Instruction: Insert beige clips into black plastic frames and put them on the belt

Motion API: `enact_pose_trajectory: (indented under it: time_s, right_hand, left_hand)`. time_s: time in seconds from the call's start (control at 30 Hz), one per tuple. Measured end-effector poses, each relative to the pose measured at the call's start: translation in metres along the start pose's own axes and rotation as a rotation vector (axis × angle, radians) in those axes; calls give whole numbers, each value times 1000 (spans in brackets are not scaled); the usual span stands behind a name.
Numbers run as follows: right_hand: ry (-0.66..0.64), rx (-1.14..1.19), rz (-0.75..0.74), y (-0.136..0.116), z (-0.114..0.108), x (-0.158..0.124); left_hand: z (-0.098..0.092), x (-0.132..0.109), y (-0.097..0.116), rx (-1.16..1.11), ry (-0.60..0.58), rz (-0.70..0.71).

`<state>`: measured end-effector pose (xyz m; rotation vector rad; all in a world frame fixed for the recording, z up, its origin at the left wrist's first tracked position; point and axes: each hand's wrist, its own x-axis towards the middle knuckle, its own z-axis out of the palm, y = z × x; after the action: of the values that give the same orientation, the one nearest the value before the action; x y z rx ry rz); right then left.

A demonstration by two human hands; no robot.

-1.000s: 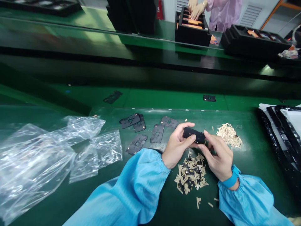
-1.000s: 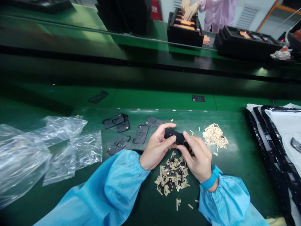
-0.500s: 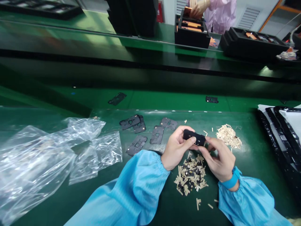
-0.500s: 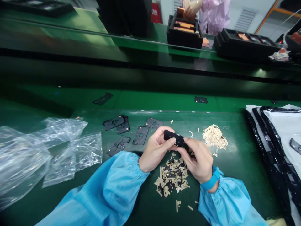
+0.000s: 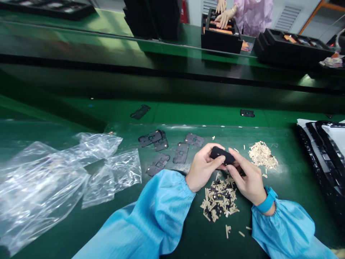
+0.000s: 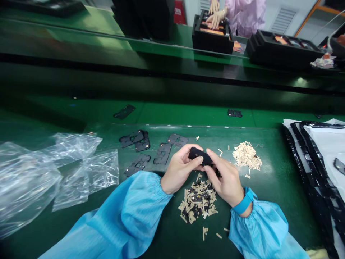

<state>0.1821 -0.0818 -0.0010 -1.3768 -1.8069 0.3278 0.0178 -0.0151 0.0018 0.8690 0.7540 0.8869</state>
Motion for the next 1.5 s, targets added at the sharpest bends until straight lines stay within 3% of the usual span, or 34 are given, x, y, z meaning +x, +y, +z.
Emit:
enact_pose_trajectory:
  time_s: [0.13, 0.33, 0.43, 0.6, 0.63, 0.7, 0.73, 0.87, 0.97, 1.07, 1.23, 1.5]
  right_hand:
    - [-22, 24, 32, -1, 1, -1]
    - [37, 314, 393, -4, -4, 6]
    - [-142, 461, 551, 0, -16, 13]
    - [-423, 607, 750, 7, -34, 20]
    - [-360, 639, 771, 7, -33, 21]
    - [-177, 734, 718, 4, -28, 23]
    - [-154, 756, 683, 3, -24, 23]
    - [-310, 496, 570, -2, -11, 17]
    - [-435, 173, 331, -5, -8, 13]
    - [-525, 47, 183, -9, -6, 12]
    - [-607, -42, 148, -14, -5, 13]
    - [-625, -71, 92, -14, -5, 9]
  left_hand:
    - [0, 1, -1, -10, 20, 8]
    - [3, 2, 3, 100, -51, -46]
    - [3, 2, 4, 124, -90, -36]
    - [0, 10, 2, -17, 220, 175]
    - [-1, 12, 2, -44, 274, 202]
    - [-2, 15, 1, -72, 329, 230]
    - [-2, 16, 0, -74, 336, 236]
    - [-1, 16, -1, -67, 313, 237]
    - [0, 15, -2, -64, 298, 235]
    - [0, 15, -3, -59, 294, 233]
    - [0, 15, -3, -48, 295, 240]
    - [0, 14, -3, -25, 286, 232]
